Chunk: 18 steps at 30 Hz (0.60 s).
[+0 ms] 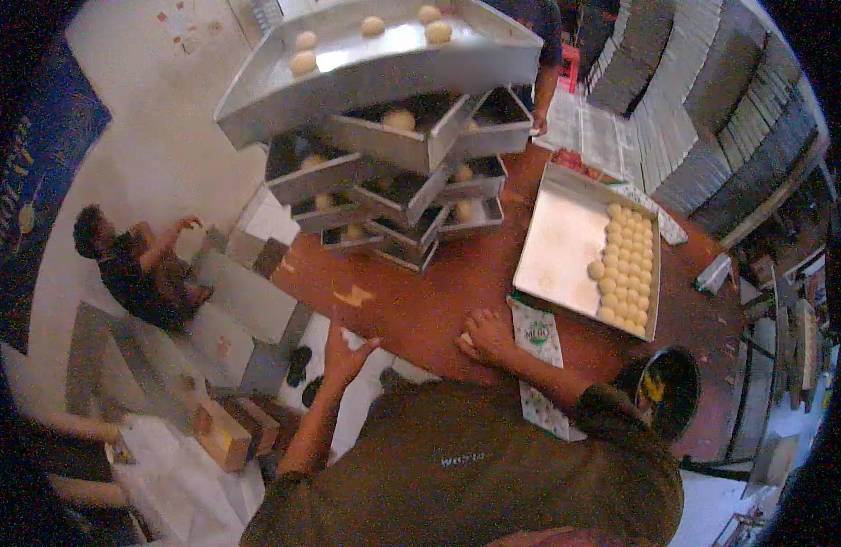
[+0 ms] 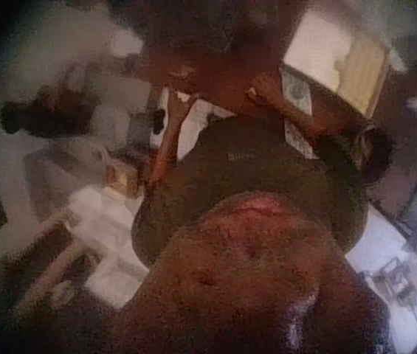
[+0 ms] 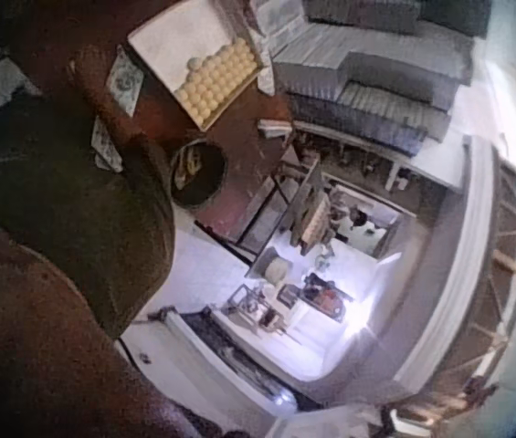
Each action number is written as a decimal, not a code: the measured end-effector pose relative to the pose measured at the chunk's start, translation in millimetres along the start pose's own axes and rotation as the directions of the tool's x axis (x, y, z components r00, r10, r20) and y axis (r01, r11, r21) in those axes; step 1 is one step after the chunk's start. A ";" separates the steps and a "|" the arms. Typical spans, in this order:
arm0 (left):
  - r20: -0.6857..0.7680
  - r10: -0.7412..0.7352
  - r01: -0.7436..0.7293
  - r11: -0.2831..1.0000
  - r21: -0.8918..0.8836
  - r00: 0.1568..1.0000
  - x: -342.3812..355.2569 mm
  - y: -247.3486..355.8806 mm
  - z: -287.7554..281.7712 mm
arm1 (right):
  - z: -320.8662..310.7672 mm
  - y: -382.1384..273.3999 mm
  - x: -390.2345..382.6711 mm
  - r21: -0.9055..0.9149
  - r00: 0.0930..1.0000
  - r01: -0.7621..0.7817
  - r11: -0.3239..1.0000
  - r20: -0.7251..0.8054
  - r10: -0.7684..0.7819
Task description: The person prepares bread dough by hand, applying a substance with a brush to a metal tray and placing balls of dough onto the trays.
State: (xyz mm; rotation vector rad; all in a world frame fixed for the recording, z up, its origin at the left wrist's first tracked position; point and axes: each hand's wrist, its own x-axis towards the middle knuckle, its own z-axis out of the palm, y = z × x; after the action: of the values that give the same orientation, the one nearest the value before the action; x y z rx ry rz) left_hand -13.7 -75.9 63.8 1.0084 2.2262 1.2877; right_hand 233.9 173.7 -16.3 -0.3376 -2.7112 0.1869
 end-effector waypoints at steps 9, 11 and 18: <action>-0.230 0.009 -0.058 0.976 -0.208 0.973 17.9 -9.7 16.9 | 78.3 7.1 -28.9 0.122 0.974 0.225 0.967 -0.024 -0.223; -0.251 0.028 -0.074 0.982 -0.174 0.967 19.6 -13.8 16.8 | 11.0 9.5 19.4 0.054 0.970 -0.001 0.999 0.245 -0.012; -0.021 0.211 -0.194 0.930 0.311 0.977 92.8 -48.1 45.6 | 8.4 -24.8 23.1 0.046 0.990 0.071 0.996 0.118 -0.076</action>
State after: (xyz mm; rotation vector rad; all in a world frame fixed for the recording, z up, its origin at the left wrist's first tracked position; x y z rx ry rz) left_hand -66.5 4.1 1.9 1.3636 2.4705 1.0764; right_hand 204.8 155.2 -10.9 -0.2202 -2.8278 0.2494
